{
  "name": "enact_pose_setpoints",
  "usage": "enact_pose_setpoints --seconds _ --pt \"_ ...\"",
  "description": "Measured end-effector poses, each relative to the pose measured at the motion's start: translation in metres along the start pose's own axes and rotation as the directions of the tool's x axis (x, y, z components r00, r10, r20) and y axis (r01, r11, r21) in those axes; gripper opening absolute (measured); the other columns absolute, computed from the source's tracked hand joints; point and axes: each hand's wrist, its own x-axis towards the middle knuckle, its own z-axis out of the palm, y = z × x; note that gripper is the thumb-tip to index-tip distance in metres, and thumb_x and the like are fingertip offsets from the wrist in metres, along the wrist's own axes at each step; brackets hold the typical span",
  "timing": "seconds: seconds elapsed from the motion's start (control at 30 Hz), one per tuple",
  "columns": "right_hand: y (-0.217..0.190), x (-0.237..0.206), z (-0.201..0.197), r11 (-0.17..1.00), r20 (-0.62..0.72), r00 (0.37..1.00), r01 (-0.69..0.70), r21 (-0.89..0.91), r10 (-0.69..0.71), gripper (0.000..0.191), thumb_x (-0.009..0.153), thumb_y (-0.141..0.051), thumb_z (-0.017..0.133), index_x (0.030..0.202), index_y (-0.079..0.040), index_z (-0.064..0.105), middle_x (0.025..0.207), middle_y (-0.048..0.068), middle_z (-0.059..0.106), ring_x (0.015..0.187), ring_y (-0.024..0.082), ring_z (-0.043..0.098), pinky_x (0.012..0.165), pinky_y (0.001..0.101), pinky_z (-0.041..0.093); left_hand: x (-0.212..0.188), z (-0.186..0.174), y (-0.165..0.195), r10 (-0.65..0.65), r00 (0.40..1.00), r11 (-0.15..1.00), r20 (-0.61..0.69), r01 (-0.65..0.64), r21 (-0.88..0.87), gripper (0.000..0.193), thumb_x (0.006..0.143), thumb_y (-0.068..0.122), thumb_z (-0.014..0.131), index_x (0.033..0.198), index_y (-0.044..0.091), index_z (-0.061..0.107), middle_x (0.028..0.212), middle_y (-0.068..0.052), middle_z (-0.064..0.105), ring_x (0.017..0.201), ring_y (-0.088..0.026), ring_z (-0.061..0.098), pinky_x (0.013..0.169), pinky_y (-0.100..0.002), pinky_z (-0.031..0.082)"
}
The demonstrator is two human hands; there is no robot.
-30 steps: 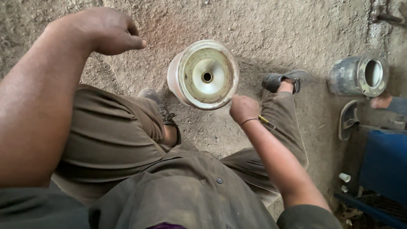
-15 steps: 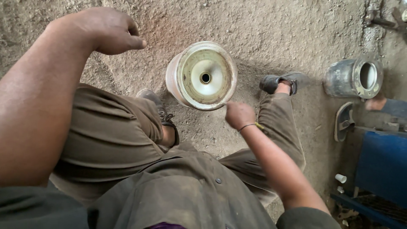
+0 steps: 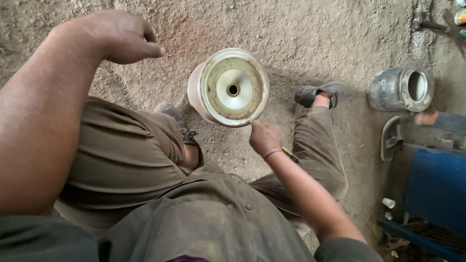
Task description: The person sits on the ground and uses a small metal scraper to remove residue from the rim and inner surface of a metal funnel-shaped object. The person repeatedly scrapes the edges and interior, occasionally rotating the object to access different areas.
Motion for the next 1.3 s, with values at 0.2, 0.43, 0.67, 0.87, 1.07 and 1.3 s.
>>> enact_pose_setpoints --seconds 0.2,0.43,0.67,0.87,1.07,1.3 --pt "0.001 -0.002 0.014 1.0 -0.086 0.996 -0.03 -0.001 0.03 0.029 0.092 -0.015 0.046 0.107 -0.013 0.071 0.09 0.022 0.074 0.083 0.039 0.073 0.074 0.0514 0.057 -0.003 -0.001 0.002 -0.022 1.0 0.999 0.013 0.022 -0.028 0.053 0.105 0.048 0.055 0.143 0.011 0.064 0.136 -0.018 0.068 0.122 -0.034 0.066 0.11 -0.05 0.048" --pt "-0.003 0.003 0.015 0.997 -0.076 0.994 -0.077 0.014 0.078 0.026 0.091 -0.016 0.048 0.102 -0.014 0.072 0.094 0.02 0.075 0.086 0.04 0.073 0.076 0.0527 0.054 -0.005 -0.003 0.004 -0.017 1.0 0.999 -0.006 0.017 -0.027 0.053 0.103 0.048 0.056 0.142 0.013 0.063 0.139 -0.016 0.065 0.126 -0.034 0.062 0.111 -0.051 0.045" --pt "-0.005 0.003 0.013 0.996 -0.045 0.995 -0.084 0.033 0.085 0.026 0.094 -0.016 0.046 0.104 -0.013 0.069 0.096 0.021 0.075 0.087 0.04 0.074 0.075 0.051 0.056 -0.007 -0.003 0.005 -0.044 0.999 0.997 0.018 0.045 -0.061 0.052 0.104 0.047 0.055 0.144 0.014 0.062 0.139 -0.015 0.065 0.126 -0.033 0.063 0.111 -0.051 0.046" --pt "-0.006 0.003 0.005 0.998 -0.022 0.998 -0.056 -0.025 0.056 0.025 0.094 -0.017 0.048 0.102 -0.015 0.072 0.099 0.018 0.075 0.091 0.038 0.074 0.084 0.055 0.053 0.0 -0.002 0.002 -0.02 1.0 1.0 -0.004 0.02 -0.012 0.055 0.104 0.051 0.056 0.142 0.013 0.065 0.139 -0.016 0.066 0.127 -0.034 0.062 0.111 -0.051 0.046" --pt "-0.004 0.006 0.001 0.999 -0.053 0.999 -0.011 -0.04 0.009 0.025 0.09 -0.016 0.052 0.102 -0.014 0.073 0.097 0.019 0.075 0.092 0.039 0.073 0.08 0.0522 0.056 0.002 0.001 -0.001 -0.008 1.0 1.0 -0.008 0.008 -0.028 0.056 0.102 0.052 0.056 0.142 0.014 0.064 0.139 -0.016 0.064 0.129 -0.034 0.06 0.111 -0.051 0.045" --pt "-0.006 0.011 0.006 0.995 -0.021 0.995 -0.097 -0.022 0.096 0.025 0.094 -0.013 0.05 0.103 -0.011 0.073 0.099 0.022 0.075 0.09 0.039 0.074 0.076 0.0519 0.058 0.005 0.001 -0.003 -0.001 1.0 1.0 0.011 0.001 -0.005 0.056 0.104 0.052 0.055 0.141 0.011 0.066 0.136 -0.018 0.069 0.124 -0.036 0.065 0.111 -0.051 0.047"
